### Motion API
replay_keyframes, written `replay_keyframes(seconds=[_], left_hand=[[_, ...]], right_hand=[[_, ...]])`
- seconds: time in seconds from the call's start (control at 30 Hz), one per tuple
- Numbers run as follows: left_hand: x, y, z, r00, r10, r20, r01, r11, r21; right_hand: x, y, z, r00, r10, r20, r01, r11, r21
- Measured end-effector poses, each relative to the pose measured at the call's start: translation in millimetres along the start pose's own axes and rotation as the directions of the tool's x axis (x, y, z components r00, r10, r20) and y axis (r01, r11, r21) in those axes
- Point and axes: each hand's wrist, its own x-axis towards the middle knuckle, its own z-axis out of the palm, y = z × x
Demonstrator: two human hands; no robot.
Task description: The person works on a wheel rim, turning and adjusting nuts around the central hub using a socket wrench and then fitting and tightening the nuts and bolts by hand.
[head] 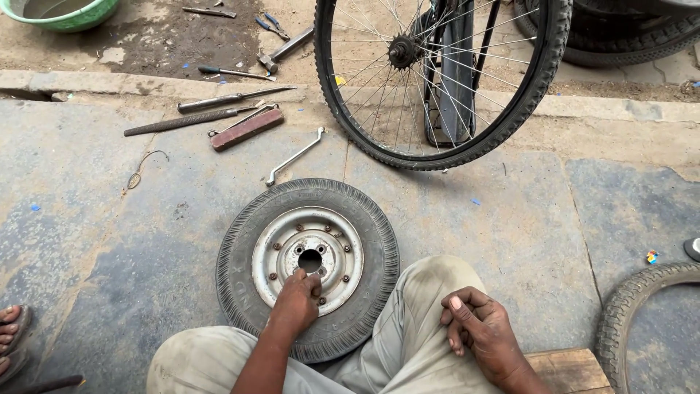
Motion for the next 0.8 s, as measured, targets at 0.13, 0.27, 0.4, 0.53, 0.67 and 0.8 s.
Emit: replay_keyframes(seconds=[0.13, 0.27, 0.4, 0.53, 0.67, 0.8], left_hand=[[-7, -1, -1, 1.0, 0.012, 0.028, -0.016, 0.988, 0.156], [-2, 10, -6, 0.994, 0.035, -0.101, -0.023, 0.993, 0.118], [-15, 19, -17, 0.995, -0.087, 0.041, 0.087, 0.996, 0.017], [-7, 16, -22, 0.99, 0.116, 0.081, -0.115, 0.993, -0.018], [1, 9, -23, 0.97, 0.16, 0.181, -0.18, 0.978, 0.103], [2, 7, -27, 0.976, 0.143, 0.163, -0.147, 0.989, 0.017]], right_hand=[[-5, 5, 0, 1.0, 0.011, 0.006, -0.012, 1.0, 0.018], [2, 1, 3, 0.999, 0.03, -0.026, -0.031, 1.0, -0.001], [1, 3, 2, 1.0, 0.008, 0.009, -0.008, 1.0, 0.012], [1, 0, 4, 1.0, 0.003, 0.024, -0.003, 1.0, 0.018], [0, 0, 3, 1.0, -0.003, 0.012, 0.003, 1.0, -0.015], [2, -4, 5, 1.0, 0.013, 0.013, -0.013, 1.0, 0.007]])
